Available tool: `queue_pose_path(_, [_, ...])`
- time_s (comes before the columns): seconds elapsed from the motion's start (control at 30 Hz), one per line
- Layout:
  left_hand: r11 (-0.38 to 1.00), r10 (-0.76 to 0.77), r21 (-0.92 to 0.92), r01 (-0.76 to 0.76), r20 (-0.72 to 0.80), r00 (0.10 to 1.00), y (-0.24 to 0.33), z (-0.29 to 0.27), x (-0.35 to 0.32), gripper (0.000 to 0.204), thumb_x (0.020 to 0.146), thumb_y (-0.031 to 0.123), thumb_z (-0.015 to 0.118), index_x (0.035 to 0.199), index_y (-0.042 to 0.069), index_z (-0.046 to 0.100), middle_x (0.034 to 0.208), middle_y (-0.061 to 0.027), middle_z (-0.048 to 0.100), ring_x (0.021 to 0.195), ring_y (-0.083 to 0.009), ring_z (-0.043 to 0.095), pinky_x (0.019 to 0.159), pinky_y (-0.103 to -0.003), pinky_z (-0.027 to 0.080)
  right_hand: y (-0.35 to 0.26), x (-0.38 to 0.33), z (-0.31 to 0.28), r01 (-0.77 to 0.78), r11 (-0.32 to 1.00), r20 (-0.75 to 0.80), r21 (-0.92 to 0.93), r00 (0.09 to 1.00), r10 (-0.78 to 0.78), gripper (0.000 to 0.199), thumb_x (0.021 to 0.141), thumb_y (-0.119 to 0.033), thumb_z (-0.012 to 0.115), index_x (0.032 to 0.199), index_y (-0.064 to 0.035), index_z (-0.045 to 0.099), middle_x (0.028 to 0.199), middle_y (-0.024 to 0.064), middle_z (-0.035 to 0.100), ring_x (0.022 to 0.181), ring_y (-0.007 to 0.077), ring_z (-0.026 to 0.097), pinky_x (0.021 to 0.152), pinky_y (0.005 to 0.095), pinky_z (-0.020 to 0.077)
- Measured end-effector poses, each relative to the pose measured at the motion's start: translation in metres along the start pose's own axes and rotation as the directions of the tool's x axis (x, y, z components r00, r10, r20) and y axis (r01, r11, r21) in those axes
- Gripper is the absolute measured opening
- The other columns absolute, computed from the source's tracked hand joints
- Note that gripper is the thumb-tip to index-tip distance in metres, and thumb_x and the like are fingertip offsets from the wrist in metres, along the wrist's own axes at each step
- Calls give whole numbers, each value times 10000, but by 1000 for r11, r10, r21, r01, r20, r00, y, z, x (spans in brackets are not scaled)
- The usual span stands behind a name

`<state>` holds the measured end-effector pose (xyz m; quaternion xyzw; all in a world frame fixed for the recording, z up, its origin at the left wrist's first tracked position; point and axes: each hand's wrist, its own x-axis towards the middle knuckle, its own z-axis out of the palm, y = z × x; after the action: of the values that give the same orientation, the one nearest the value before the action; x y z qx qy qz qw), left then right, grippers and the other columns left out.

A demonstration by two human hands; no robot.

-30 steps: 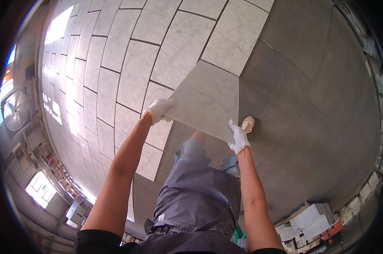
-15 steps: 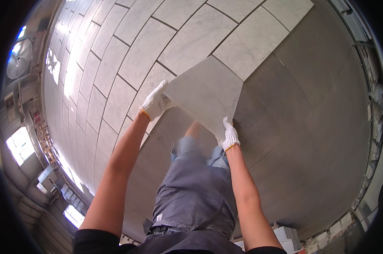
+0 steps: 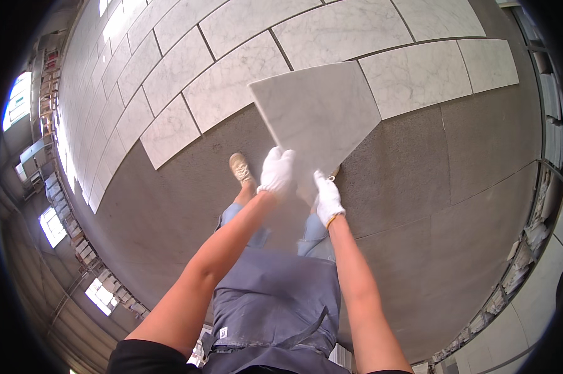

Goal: The person picks up rectangular tiles from a stack and places them on the floor in a staggered pattern. They repeatedly retrieve tiles and position them adjacent to previously laid tiles, forming a continuous tiled area.

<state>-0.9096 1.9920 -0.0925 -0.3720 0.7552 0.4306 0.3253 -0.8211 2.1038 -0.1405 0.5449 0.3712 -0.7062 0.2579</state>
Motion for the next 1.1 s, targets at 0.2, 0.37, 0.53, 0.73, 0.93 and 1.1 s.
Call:
queue_pose_path(0.2, [999, -49, -14, 48, -96, 994, -146, -63, 147, 337, 924, 248, 577, 1110, -31, 613, 950, -87, 647, 860, -161, 563, 755, -326, 466, 64, 23, -7, -10, 1000, 71, 16, 997, 8, 298, 982, -52, 512, 761, -155, 341, 741, -16, 423, 606, 81, 454, 485, 264, 406])
queue_pose_path(0.37, [992, -127, -20, 127, -22, 992, -246, -71, 275, 358, 900, 258, 616, 1122, -23, 627, 991, -84, 677, 887, -172, 596, 795, -329, 480, 115, 64, 14, -21, 1000, -16, 17, 1000, 21, 142, 994, -79, 505, 1131, -49, 482, 986, 110, 556, 826, 204, 620, 698, 338, 566])
queue_pose_path(0.53, [997, -68, 46, 68, 0, 998, -301, -60, 350, 389, 876, 230, 720, 1146, -15, 587, 1014, -88, 678, 889, -179, 612, 786, -340, 496, 133, 88, 33, -86, 985, 127, -150, 986, 106, 466, 1009, -98, 493, 1423, 33, 326, 1233, 224, 540, 1061, 320, 643, 892, 423, 581])
queue_pose_path(0.73, [1000, -17, -19, 18, 60, 998, -345, -49, 418, 365, 889, 209, 718, 1137, -17, 574, 1012, -96, 675, 895, -182, 608, 806, -342, 499, 124, 95, 46, -75, 986, 74, -149, 993, 87, 441, 1019, -110, 506, 1400, 45, 350, 1207, 217, 563, 1048, 298, 653, 893, 427, 575])
queue_pose_path(0.93, [997, -50, -58, 56, 88, 995, -357, -44, 452, 359, 904, 201, 696, 1164, -11, 568, 1052, -106, 681, 937, -200, 622, 841, -345, 502, 126, 97, 58, -51, 989, 86, -138, 994, 63, 428, 1018, -115, 521, 1386, 32, 360, 1174, 200, 573, 1023, 279, 657, 880, 423, 575])
queue_pose_path(1.1, [999, -25, 21, 24, 60, 998, -357, -41, 460, 362, 908, 218, 685, 1165, -8, 568, 1072, -110, 680, 931, -199, 626, 834, -344, 504, 128, 106, 54, -67, 991, 123, -114, 989, 81, 413, 1017, -98, 513, 1380, 30, 362, 1150, 186, 577, 1005, 273, 651, 864, 422, 572])
